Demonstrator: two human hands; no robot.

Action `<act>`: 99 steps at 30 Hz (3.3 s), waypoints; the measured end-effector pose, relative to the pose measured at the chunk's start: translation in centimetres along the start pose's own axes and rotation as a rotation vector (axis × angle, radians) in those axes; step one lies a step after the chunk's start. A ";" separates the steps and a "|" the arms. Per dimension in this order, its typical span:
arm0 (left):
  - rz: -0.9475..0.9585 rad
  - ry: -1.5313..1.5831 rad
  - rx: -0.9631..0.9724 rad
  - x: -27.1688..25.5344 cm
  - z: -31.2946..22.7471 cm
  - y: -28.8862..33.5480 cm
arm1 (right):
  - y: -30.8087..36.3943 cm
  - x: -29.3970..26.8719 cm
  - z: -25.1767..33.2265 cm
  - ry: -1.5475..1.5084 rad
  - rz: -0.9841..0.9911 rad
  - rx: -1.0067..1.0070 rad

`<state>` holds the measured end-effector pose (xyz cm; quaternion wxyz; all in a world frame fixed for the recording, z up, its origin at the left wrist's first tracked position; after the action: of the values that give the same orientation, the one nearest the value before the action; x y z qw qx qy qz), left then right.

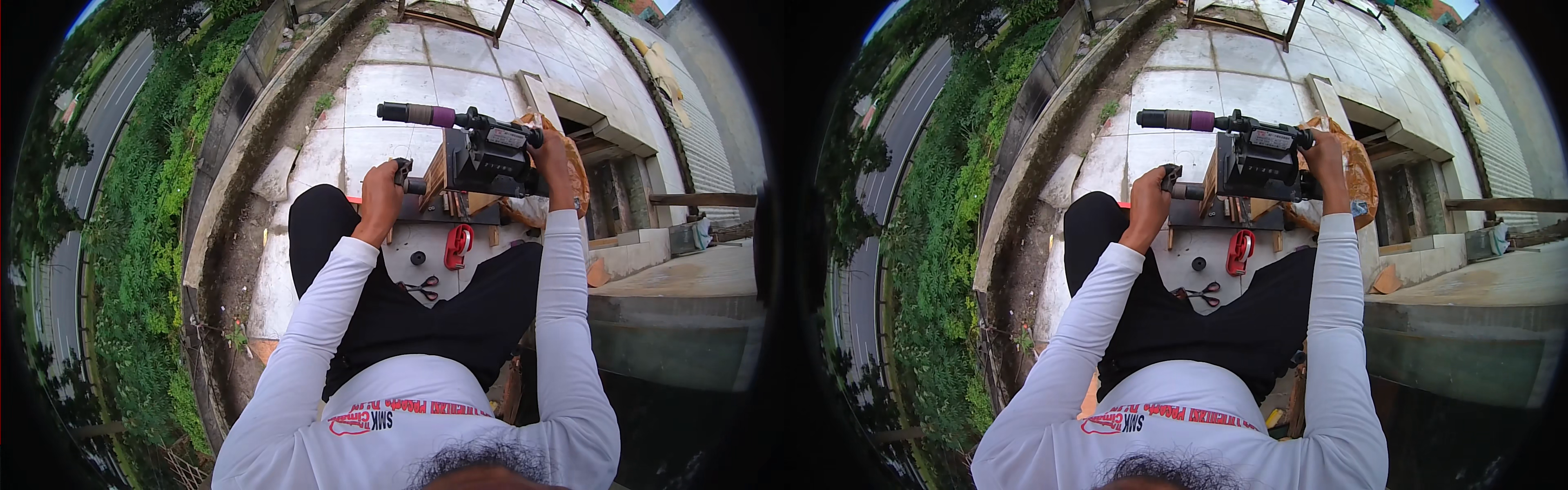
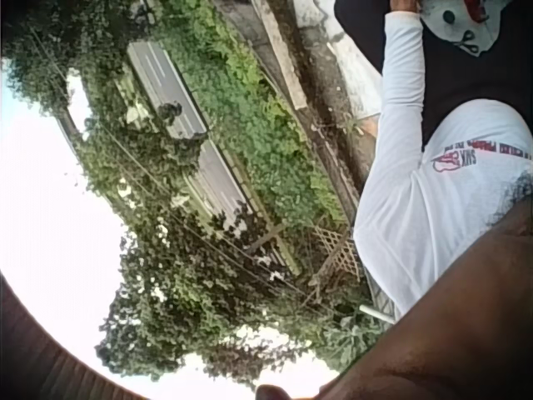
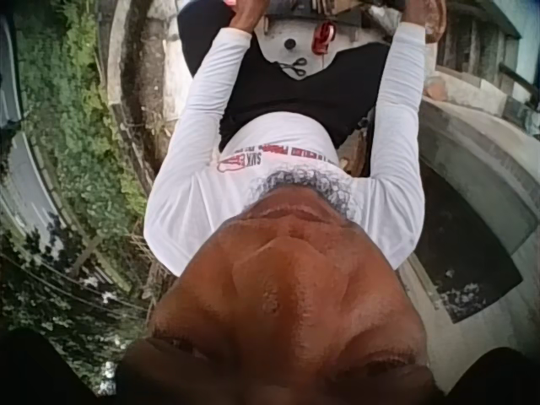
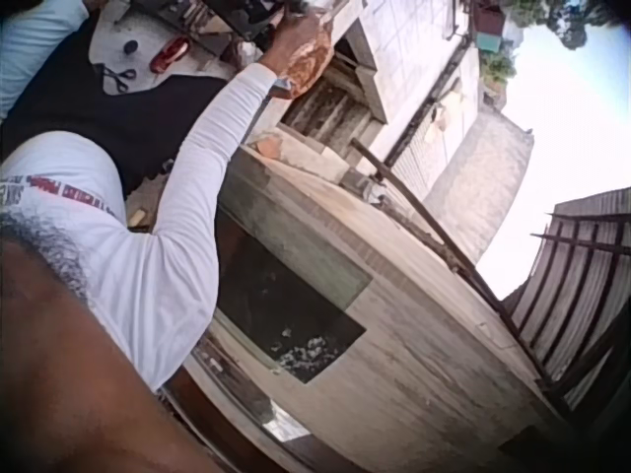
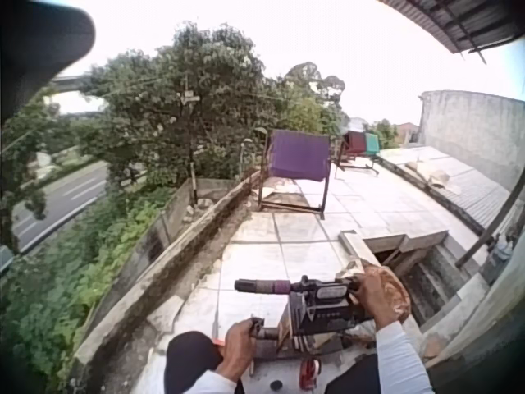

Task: Assembling or inspecting components of a professional video camera rig.

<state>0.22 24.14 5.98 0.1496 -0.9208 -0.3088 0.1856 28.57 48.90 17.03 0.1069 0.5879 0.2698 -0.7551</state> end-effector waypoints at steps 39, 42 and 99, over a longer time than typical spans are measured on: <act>0.001 -0.053 -0.052 -1.0 -0.2 0.2 | 0.8 0.4 0.6 -0.056 -0.031 -0.005; -0.035 -0.059 -0.030 -1.6 -0.2 0.4 | 2.7 1.3 1.8 -0.043 0.007 0.058; 0.005 -0.054 -0.094 -1.3 0.1 0.4 | 9.8 -4.0 2.5 -0.169 -0.023 0.017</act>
<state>-0.57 23.07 6.09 0.0975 -0.9222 -0.3189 0.1960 32.36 38.78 18.46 0.1153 0.5198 0.2601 -0.8056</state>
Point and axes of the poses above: each hand's wrist, its own y-axis away from the middle knuckle, its own x-axis out of the palm, z = x × y, the point moved 8 cm from there along -y, towards the middle knuckle, and after that the axes turned 12 degrees about y, right-handed, at the moved point
